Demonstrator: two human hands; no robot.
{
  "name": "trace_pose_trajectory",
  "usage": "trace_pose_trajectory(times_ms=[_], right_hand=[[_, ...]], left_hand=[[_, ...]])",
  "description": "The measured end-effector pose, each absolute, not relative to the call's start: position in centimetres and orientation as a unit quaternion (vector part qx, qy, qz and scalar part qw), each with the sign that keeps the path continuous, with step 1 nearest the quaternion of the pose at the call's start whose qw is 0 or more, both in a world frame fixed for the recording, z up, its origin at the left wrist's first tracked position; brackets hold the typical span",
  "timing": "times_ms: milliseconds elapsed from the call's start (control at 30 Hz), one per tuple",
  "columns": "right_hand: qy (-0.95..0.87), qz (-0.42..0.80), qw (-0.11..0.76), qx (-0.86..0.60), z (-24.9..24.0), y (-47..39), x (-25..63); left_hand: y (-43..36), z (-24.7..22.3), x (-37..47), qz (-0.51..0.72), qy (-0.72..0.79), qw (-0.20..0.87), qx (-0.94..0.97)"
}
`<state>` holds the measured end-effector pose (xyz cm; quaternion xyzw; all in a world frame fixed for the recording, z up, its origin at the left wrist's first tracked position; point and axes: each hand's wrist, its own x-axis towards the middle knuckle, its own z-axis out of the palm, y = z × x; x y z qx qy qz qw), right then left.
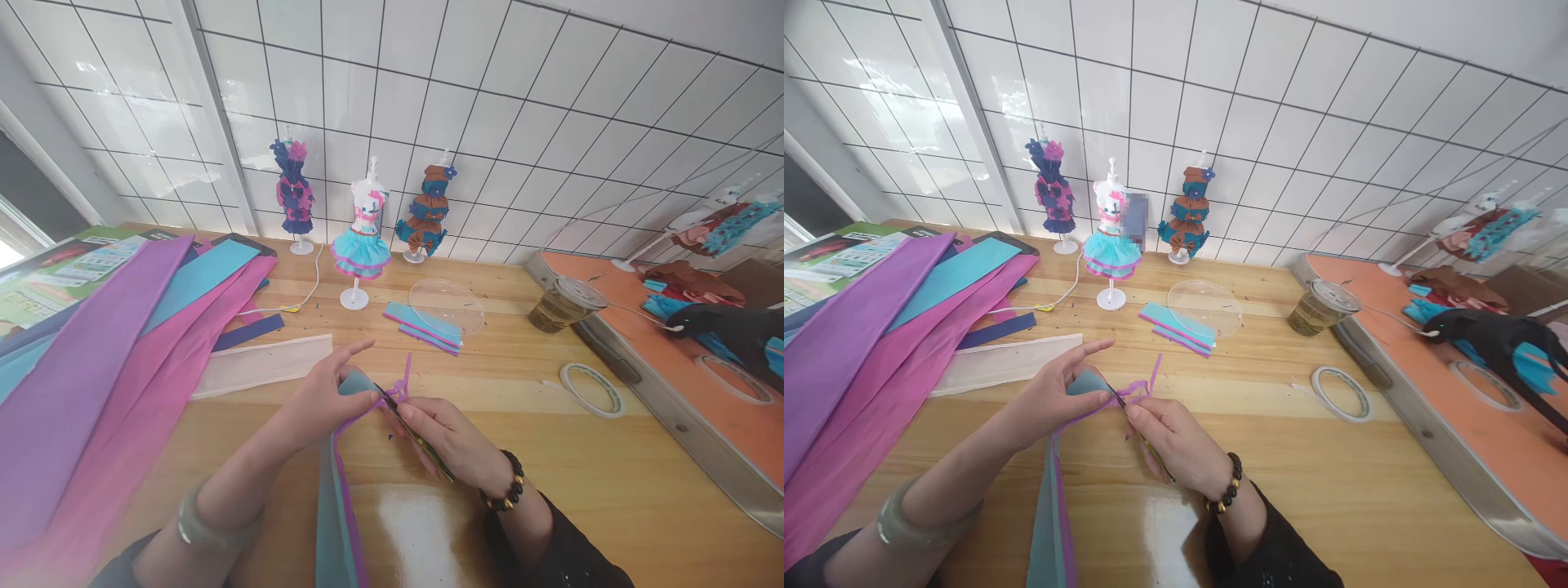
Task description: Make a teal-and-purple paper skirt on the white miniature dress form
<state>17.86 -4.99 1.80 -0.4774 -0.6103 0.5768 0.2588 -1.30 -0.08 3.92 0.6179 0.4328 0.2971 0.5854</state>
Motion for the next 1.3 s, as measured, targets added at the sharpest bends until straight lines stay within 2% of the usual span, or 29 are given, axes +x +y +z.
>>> trace_pose_trajectory(times_ms=[1033,1200,1300], right_hand=[[-0.621,0.553,0.281,-0.479,1.6,-5.0,17.7],[-0.585,0.483,0.360,-0.543,1.4,-4.5,18.2],[-0.552,0.489,0.383,-0.555,1.6,-4.2,18.7]], left_hand=[[0.3,3.2,-1.6,0.285,0.404,0.644,0.584],[0.4,3.6,-1.9,0.314,0.454,0.587,0.592],[0.5,4.0,-2.0,0.340,0.484,0.576,0.565]])
